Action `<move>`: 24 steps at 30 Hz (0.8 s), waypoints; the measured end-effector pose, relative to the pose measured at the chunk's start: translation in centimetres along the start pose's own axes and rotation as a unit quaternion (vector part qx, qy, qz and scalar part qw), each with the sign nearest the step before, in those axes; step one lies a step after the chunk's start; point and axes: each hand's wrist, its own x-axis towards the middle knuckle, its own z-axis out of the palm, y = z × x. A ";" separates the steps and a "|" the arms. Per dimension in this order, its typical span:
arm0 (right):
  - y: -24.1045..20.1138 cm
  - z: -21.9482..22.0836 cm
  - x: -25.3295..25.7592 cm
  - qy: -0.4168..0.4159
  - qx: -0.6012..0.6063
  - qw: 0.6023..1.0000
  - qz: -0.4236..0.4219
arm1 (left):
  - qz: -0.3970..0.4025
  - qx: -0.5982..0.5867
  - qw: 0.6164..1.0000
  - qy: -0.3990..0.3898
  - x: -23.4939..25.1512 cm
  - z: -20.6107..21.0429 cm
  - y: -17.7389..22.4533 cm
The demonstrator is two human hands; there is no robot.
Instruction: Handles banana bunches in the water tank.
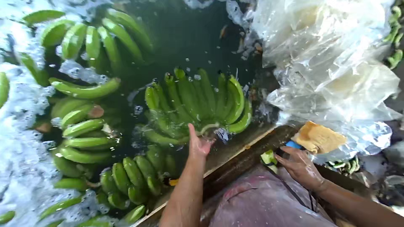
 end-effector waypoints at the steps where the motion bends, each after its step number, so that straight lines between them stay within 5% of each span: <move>1: -0.1 0.0 0.0 0.001 0.007 1.000 -0.001 | 0.000 0.009 1.000 0.021 0.3 0.4 0.4; 8: 0.0 0.4 0.8 0.011 0.058 0.998 0.004 | 0.018 0.026 0.994 0.103 1.3 0.6 1.4; 16: -0.7 -2.4 4.8 0.009 0.087 0.995 0.041 | 0.102 0.148 0.980 0.090 -0.8 -0.6 -1.0; 19: -3.4 -5.2 7.7 -0.051 0.204 0.965 0.156 | 0.184 0.305 0.933 0.042 -3.8 -0.8 -2.7; 24: -7.3 -6.2 10.9 -0.075 0.341 0.906 0.239 | 0.371 0.452 0.784 -0.211 -8.1 0.9 -4.6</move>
